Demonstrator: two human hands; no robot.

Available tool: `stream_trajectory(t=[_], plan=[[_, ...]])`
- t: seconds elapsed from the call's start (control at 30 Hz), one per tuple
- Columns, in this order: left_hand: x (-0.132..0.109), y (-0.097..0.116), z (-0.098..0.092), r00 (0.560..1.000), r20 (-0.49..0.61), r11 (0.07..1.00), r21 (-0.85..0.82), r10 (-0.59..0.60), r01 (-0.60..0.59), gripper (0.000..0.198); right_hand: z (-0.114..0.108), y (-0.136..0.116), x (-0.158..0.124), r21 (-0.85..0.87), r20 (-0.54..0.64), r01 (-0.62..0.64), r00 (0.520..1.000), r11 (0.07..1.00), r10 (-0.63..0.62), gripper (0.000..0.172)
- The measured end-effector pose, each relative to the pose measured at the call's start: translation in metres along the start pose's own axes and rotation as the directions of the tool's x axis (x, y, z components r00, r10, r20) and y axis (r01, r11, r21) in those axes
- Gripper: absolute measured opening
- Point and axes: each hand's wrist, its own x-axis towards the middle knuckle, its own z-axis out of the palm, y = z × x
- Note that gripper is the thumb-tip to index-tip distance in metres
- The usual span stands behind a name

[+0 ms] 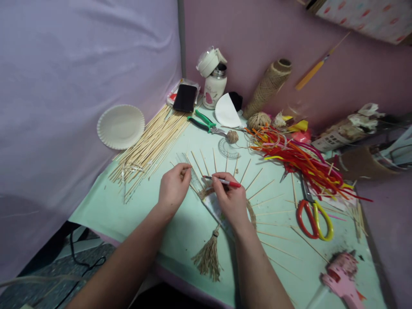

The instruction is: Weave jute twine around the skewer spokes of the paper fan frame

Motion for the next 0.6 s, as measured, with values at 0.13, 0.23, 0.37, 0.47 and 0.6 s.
stream_trajectory(t=[0.13,0.23,0.37,0.47,0.6], plan=[[0.0009,0.0010,-0.0003,1.000,0.017,0.999,0.041,0.001,-0.001,0.024,0.0000,-0.0006,-0.0005,-0.023,0.043,0.021,0.999,1.000,-0.020,0.023],[0.0015,0.0023,-0.0005,0.999,0.033,0.996,0.087,-0.002,-0.001,0.024,0.0001,-0.0011,-0.0002,-0.030,0.055,0.025,0.998,0.999,-0.023,0.023],[0.0016,0.0037,-0.0011,0.999,0.038,0.992,0.123,-0.009,0.004,0.024,0.0007,0.0002,0.0004,-0.051,0.068,0.029,0.997,0.998,-0.025,0.024],[0.0013,0.0036,-0.0016,0.999,0.040,0.993,0.114,-0.010,0.005,0.024,0.0011,0.0014,0.0001,-0.073,0.074,0.030,0.997,0.997,-0.024,0.025],[0.0007,0.0028,-0.0015,0.999,0.043,0.994,0.106,-0.008,0.003,0.025,0.0011,0.0010,-0.0003,-0.098,0.085,0.041,0.996,0.994,-0.033,0.025]])
